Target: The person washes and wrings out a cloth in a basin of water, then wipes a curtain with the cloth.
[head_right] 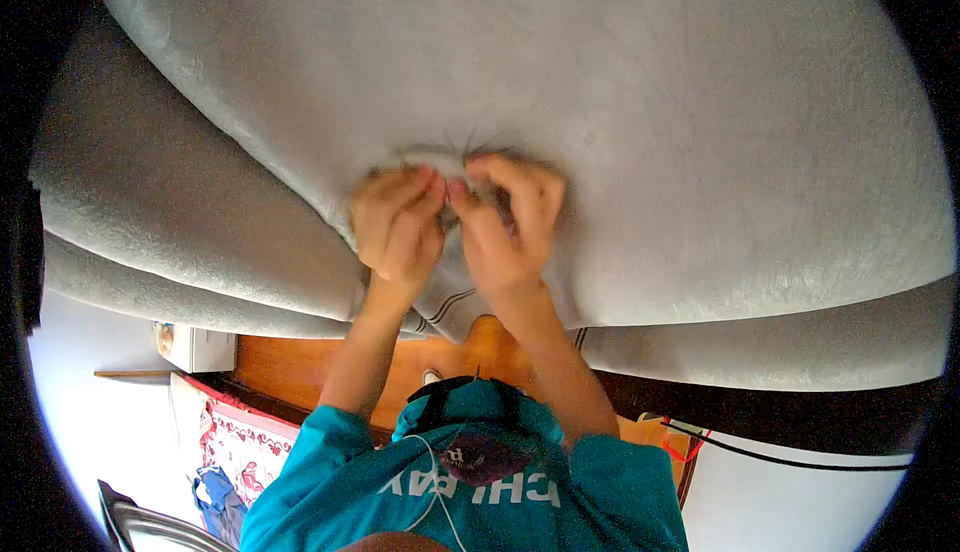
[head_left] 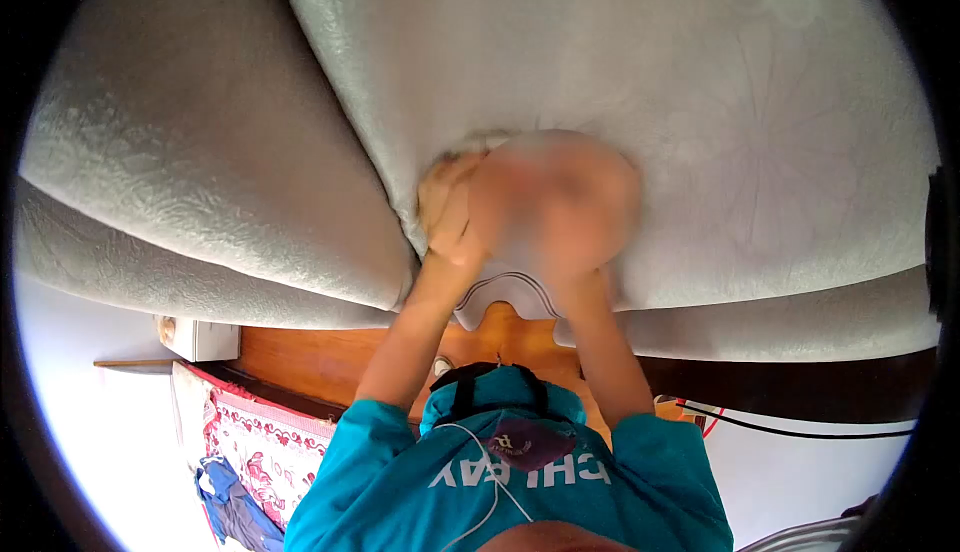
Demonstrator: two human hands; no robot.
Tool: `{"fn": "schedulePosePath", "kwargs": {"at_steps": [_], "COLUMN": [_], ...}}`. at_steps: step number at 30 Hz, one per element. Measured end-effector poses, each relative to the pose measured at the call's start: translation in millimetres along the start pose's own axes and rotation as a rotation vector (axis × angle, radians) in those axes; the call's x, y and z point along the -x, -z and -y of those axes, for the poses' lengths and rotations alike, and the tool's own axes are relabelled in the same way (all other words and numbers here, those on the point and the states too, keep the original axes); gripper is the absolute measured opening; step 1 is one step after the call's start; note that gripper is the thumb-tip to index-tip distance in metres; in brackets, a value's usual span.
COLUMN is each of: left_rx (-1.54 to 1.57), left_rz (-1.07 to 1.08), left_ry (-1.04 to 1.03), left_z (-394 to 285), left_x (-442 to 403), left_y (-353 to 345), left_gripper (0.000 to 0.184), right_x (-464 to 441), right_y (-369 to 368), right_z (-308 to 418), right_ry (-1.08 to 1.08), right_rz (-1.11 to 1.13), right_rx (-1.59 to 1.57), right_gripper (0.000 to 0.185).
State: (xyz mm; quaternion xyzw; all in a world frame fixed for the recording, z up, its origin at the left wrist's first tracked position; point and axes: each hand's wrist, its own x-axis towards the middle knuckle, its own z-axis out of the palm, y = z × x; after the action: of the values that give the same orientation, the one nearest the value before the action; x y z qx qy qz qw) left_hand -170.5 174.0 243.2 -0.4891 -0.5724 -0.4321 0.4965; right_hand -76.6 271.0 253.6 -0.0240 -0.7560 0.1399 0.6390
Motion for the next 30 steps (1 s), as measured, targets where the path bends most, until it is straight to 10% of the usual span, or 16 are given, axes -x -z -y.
{"fn": "schedulePosePath", "kwargs": {"at_steps": [6,12,18,21,30], "left_rx": [0.078,0.222,0.316,0.268,0.282], "left_rz": [0.018,-0.096,0.085,0.187,0.367], "left_ry": [0.032,-0.048,-0.114,-0.087,0.018], "left_z": [-11.4,-39.9,-45.8,-49.5,-92.8], "left_x": [19.2,-62.2,15.4,47.1,52.0], "left_y": [-1.5,-45.7,-46.8,-39.6,48.6], "left_gripper": [0.027,0.02,0.023,0.024,0.032], "right_x": [18.0,-40.3,67.8,78.2,100.2], "right_y": [12.0,36.4,42.1,43.9,81.8], "right_z": [4.5,-25.3,-40.3,-29.0,31.8], "right_ry": [-0.001,0.159,-0.514,-0.195,-0.249], "right_rz": [0.145,-0.225,0.065,0.0,0.094], "right_rx": [-0.001,0.142,0.147,0.167,0.094], "right_gripper": [0.018,0.018,0.014,0.02,0.019]}}
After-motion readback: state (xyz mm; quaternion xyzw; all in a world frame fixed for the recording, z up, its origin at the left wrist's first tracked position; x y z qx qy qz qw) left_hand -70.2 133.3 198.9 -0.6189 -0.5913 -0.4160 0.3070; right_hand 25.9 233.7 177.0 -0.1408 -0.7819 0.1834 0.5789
